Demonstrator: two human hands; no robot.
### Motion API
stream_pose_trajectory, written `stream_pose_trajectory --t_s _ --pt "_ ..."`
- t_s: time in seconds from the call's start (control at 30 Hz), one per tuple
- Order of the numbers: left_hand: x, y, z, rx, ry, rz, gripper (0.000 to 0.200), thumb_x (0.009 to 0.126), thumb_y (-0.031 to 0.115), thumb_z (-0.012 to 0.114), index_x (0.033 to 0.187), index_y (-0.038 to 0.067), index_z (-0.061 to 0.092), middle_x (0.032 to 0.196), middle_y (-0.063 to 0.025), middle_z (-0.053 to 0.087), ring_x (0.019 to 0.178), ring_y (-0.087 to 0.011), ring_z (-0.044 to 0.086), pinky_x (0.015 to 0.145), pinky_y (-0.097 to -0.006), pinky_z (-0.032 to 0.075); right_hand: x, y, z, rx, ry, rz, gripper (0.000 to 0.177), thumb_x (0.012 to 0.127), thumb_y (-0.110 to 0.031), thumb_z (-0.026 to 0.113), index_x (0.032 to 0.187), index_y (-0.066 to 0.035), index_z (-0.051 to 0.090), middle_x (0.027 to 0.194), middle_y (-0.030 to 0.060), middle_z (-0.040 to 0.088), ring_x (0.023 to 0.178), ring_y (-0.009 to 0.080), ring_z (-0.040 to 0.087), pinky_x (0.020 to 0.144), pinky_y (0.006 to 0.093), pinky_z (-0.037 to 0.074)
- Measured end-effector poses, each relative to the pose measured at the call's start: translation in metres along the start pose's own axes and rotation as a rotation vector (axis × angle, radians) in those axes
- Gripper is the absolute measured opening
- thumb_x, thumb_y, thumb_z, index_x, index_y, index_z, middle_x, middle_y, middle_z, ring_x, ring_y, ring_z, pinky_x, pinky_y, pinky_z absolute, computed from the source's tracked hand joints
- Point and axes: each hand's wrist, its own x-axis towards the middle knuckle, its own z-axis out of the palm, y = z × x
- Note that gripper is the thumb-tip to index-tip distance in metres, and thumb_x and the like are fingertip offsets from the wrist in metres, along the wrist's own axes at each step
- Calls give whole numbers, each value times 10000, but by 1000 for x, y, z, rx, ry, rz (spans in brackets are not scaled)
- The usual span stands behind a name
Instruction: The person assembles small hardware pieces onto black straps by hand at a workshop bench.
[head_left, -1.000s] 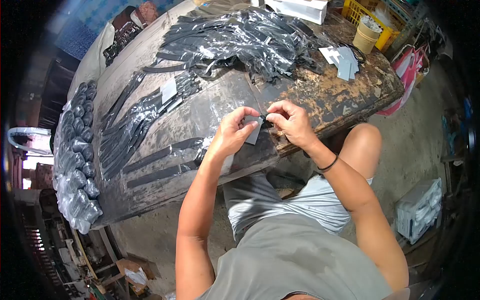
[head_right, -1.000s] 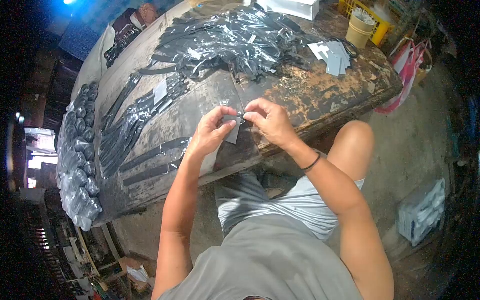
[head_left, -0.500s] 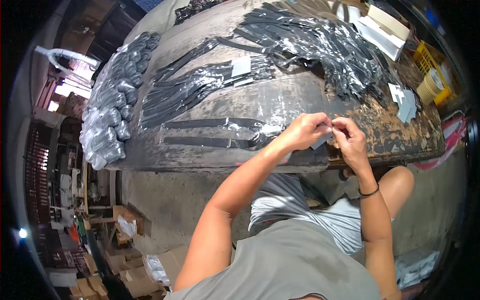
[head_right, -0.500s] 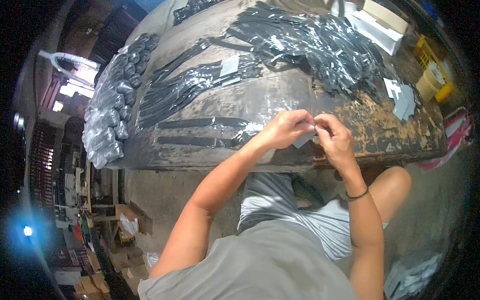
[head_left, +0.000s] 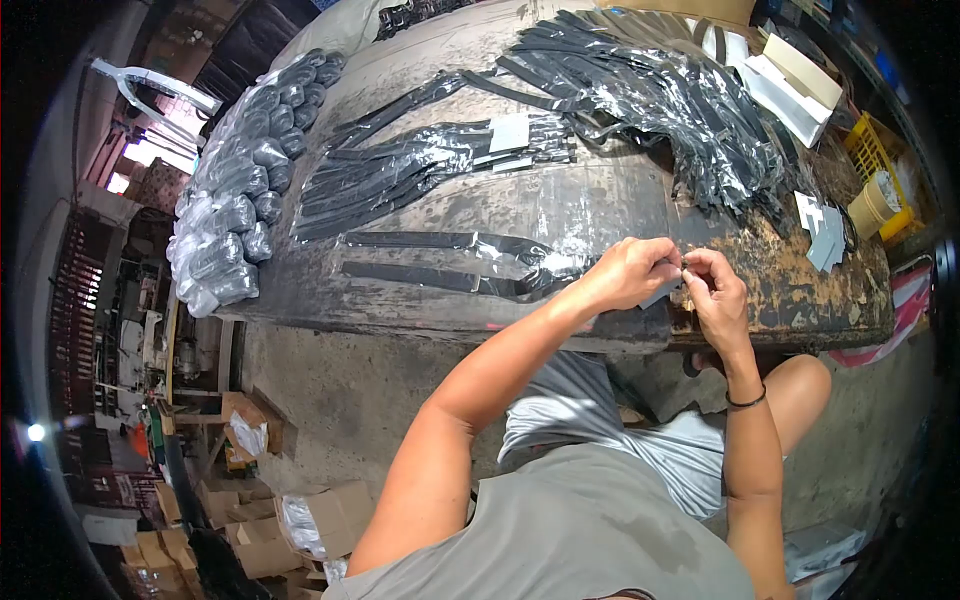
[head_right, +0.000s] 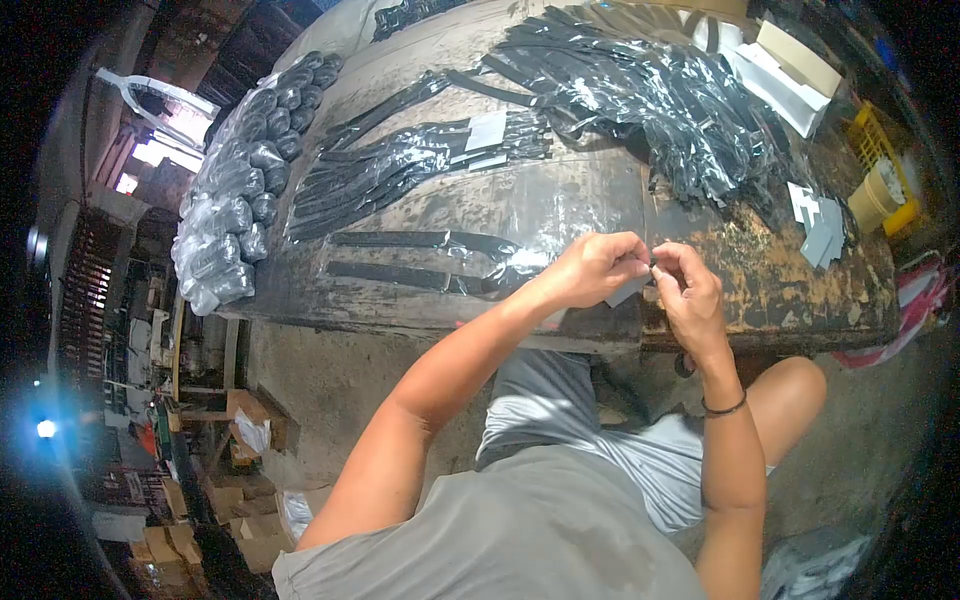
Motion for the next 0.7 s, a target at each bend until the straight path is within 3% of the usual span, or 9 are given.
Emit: stream_pose_trajectory --t_s 0.4,0.53,0.57,0.63,0.7 --pt "-3 1 8 63 60 58 143 846 157 642 919 36 624 795 -172 647 748 -310 652 650 -381 492 -1 -2 1 -41 0 -51 167 850 7 576 1016 -17 577 858 88 648 783 137 631 706 280 493" --pt "-1 -5 16 106 69 23 143 839 157 671 903 35 631 787 -170 647 734 -295 649 653 -369 497 0 7 0 -87 8 -57 153 840 -28 596 987 -45 558 810 123 633 748 229 657 676 324 501" --pt "1 -8 16 43 85 78 142 839 166 666 901 48 617 768 -200 643 743 -381 645 618 -422 493 1 14 1 -88 17 -60 163 839 -46 600 997 -56 559 813 129 638 767 250 665 681 340 504" --pt "3 -11 16 27 94 93 132 843 152 670 913 53 617 744 -156 644 693 -294 648 619 -375 491 5 8 -4 -99 -37 -67 185 839 -57 570 1024 -61 551 849 142 646 835 281 666 730 361 507" --pt "8 -3 12 3 43 -32 216 840 105 674 1024 65 569 653 -79 563 600 -170 545 574 -326 461 8 -2 -7 47 -117 -35 361 816 -38 534 1174 -75 503 985 144 638 888 250 642 766 353 498"
